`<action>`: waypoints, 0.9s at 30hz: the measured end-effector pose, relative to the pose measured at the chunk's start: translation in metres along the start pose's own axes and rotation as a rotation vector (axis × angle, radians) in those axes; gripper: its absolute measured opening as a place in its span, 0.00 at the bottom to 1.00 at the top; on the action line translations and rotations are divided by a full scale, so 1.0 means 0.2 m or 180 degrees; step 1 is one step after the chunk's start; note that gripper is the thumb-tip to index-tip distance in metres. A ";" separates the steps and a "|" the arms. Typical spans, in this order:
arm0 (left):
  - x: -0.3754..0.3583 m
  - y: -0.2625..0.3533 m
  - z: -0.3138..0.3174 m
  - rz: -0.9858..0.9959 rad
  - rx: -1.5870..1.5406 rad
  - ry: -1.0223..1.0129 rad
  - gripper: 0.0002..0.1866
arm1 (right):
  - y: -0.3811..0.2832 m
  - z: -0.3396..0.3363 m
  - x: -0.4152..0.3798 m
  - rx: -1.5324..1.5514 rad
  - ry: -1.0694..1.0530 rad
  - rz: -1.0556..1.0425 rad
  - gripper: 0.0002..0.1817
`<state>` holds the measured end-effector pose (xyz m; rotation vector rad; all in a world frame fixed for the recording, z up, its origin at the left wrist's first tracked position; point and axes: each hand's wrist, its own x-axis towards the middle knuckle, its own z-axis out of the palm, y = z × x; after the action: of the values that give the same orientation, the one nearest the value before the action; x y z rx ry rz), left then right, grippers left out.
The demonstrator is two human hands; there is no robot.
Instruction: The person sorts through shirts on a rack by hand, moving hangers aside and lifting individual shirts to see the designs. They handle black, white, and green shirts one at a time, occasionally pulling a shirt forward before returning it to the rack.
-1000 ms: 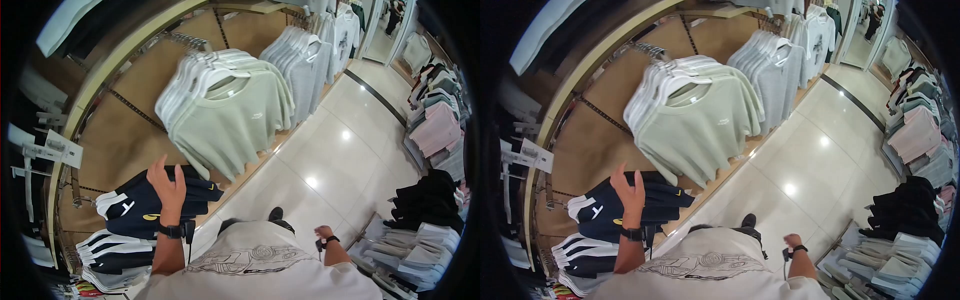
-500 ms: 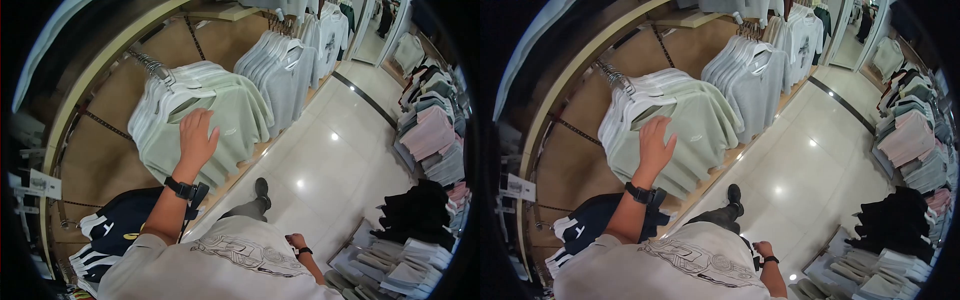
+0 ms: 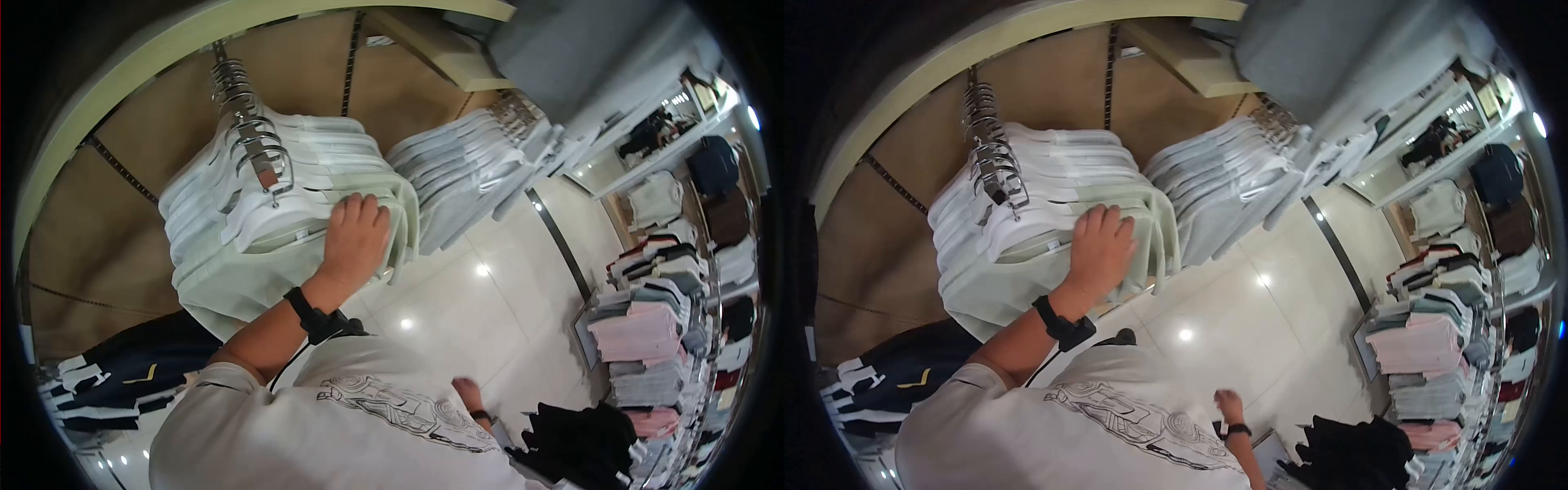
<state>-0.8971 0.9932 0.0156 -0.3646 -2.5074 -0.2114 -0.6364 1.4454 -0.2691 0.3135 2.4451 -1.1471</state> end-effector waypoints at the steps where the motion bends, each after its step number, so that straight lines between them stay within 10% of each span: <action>1: 0.00 0.00 0.00 -0.0070 0.0028 -0.0046 0.22 | -0.15 -0.05 0.16 0.0793 0.0216 0.0816 0.15; 11: -0.02 0.02 -0.04 0.0026 0.0022 -0.0387 0.20 | -2.65 -0.30 0.91 0.0279 -0.0013 -0.3498 0.09; 15: -0.02 0.01 -0.04 0.0097 0.0204 -0.0285 0.17 | -2.94 -0.15 1.02 -0.0027 -0.0266 -0.4332 0.09; 27: -0.02 0.28 0.01 -0.1383 0.0787 0.0132 0.13 | -2.95 -0.09 1.36 -0.0117 -0.2592 -0.3762 0.22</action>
<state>-0.8786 1.0455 0.0164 0.2848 -2.5048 -0.0739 -1.1029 1.0919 0.0161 -1.4826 1.7620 -1.2201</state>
